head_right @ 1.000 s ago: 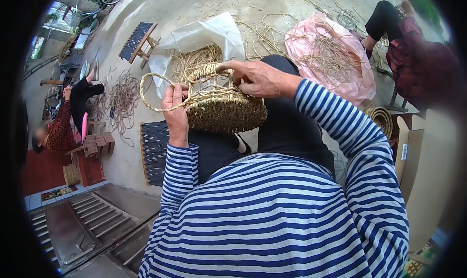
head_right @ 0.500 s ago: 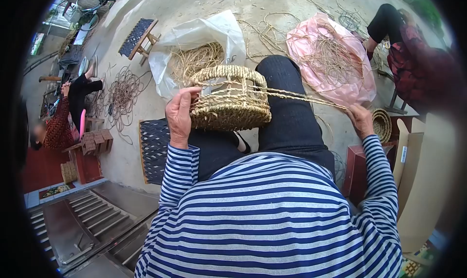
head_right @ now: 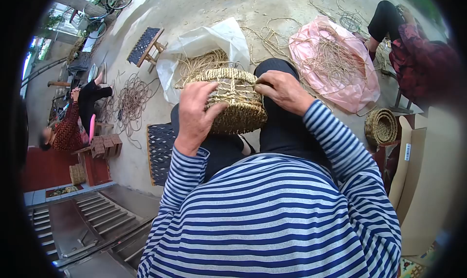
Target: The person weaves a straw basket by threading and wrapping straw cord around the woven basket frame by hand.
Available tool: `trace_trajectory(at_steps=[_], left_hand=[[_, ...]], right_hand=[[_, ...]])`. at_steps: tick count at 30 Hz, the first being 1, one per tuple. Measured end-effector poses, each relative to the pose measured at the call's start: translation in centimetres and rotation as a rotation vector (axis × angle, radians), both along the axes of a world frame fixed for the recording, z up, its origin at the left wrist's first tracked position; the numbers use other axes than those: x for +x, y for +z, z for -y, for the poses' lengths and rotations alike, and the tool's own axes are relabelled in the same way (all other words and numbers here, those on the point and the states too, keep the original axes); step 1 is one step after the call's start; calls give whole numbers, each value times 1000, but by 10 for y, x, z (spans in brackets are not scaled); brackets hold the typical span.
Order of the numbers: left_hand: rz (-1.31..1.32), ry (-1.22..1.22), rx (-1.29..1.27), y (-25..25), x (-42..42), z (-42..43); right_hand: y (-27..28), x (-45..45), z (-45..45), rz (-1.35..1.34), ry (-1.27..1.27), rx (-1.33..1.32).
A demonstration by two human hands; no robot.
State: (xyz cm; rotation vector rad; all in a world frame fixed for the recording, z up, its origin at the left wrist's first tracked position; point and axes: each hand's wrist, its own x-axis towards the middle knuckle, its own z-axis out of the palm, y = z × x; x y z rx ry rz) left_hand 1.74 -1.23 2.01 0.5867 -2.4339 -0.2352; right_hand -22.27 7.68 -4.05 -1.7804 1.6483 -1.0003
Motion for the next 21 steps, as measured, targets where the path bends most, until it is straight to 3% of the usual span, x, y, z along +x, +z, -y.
trace_trajectory(at_steps=[2, 3, 5, 8, 11, 13, 14, 16, 18, 19, 21], left_hand=[[11, 7, -8, -7, -6, 2], [11, 1, -7, -10, -7, 4], [-64, -31, 80, -13, -5, 6], [-118, -45, 60, -14, -5, 8], [-131, -48, 90, -16, -5, 7], [-137, -51, 101, -16, -6, 7], [-143, -50, 115, -17, -5, 8], [-145, -54, 138, -18, -5, 8], [-142, -58, 139, -18, -5, 8], [-143, -56, 137, -18, -5, 7], [-145, -49, 133, -19, -5, 8]], right_hand=[[-2, 6, 6, 1, -97, 43], [-1, 5, 4, 310, -125, 113], [-23, -32, -12, 271, -175, 85], [-72, -113, -72, 745, -739, 262], [-146, -202, -154, 985, -1247, 72], [-189, -241, -200, 619, -1252, 311], [-176, -226, -192, 238, -1109, 295], [-151, -191, -152, -200, -823, 144], [-88, -122, -90, -212, -637, -24], [-35, -76, -61, 21, -523, 18], [-26, -38, -18, 127, -223, -97]])
